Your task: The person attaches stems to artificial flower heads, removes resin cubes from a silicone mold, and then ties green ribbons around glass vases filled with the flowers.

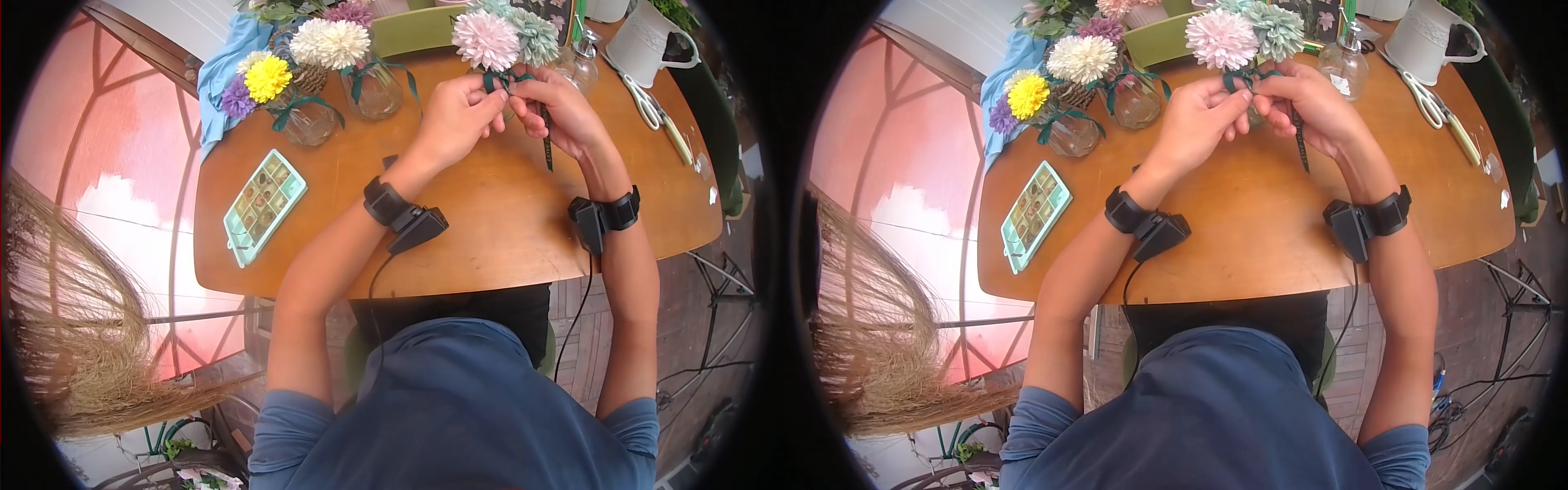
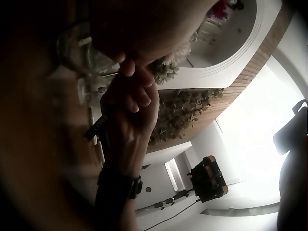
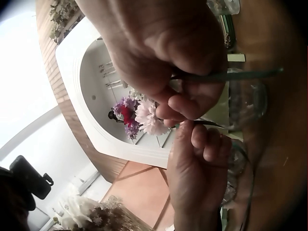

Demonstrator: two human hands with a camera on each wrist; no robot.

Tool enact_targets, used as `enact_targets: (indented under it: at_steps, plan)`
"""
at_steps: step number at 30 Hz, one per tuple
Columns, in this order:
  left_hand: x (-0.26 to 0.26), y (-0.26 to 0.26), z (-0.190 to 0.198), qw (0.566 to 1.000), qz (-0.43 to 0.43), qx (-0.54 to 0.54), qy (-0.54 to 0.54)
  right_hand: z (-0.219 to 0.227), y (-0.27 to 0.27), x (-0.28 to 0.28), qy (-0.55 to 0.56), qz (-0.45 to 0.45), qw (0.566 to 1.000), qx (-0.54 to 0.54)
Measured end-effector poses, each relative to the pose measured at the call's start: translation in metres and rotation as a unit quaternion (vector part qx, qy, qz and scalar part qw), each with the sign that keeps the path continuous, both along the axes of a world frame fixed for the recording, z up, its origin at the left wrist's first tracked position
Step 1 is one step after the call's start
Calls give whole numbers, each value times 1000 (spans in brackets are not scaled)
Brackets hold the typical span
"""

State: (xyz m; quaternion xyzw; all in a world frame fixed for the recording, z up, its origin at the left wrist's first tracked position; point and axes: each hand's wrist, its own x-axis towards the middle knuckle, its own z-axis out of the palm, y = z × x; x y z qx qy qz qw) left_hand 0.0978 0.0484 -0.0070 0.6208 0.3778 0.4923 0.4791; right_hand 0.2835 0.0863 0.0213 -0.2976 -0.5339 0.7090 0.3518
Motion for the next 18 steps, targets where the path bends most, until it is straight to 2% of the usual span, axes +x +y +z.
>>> enact_targets:
  at_steps: [11, 12, 15, 18]
  plan:
    - [-7, 2, 7, 997, 64, 6, 48, 5, 4, 14, 7, -20, 999, 30]
    - [-8, 2, 7, 996, 71, 9, 47, 2, 10, 19, 1, 7, 999, 48]
    - [-9, 3, 8, 995, 84, 15, 42, 5, 12, 22, 27, 37, 998, 34]
    - [-10, 4, 8, 996, 84, 15, 37, 4, 11, 20, 42, 6, 999, 8]
